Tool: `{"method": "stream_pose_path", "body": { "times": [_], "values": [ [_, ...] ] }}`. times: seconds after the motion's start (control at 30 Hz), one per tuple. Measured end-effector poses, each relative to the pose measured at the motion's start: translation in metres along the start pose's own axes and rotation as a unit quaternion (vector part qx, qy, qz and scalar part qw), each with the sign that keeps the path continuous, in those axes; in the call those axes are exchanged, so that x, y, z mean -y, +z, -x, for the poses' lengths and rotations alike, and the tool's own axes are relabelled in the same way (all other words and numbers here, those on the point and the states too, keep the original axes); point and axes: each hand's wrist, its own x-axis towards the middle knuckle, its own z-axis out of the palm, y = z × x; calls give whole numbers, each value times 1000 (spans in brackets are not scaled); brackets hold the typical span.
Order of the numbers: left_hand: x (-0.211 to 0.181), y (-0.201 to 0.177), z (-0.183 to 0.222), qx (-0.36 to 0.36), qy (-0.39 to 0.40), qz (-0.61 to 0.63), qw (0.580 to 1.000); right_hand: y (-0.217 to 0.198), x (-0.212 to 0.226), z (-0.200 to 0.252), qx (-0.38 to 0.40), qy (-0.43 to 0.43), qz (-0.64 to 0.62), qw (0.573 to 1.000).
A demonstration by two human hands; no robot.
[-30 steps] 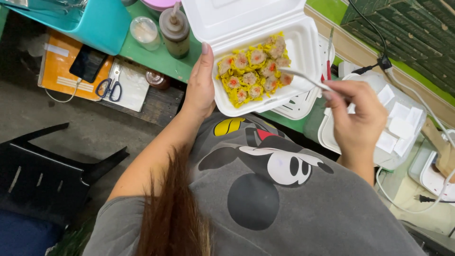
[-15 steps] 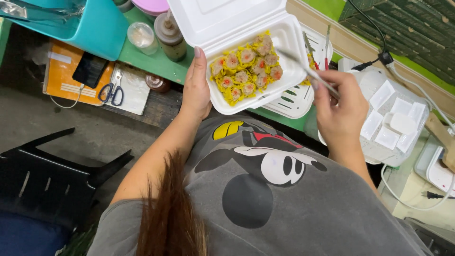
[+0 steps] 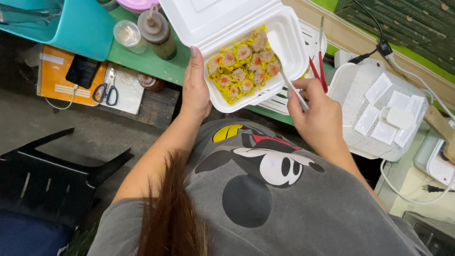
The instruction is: Wiping a surface and then packing dumplings into a styrofoam container using tongs and a spoon at a food stall.
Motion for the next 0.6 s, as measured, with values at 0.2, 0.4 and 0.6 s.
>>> {"method": "stream_pose_path", "body": {
  "times": [0.2,0.4,0.6],
  "values": [
    [4,-9,1,0,8,10,1000,-5,-4,-4,20,-28,-7,999],
    [13,-16,6,47,97,-37,994,-22,-7,-17,-17,-10,-21,1000],
    [24,-22,8,71,66,6,995,-21,-27,-20,36,-78,32,996]
  ]
}}
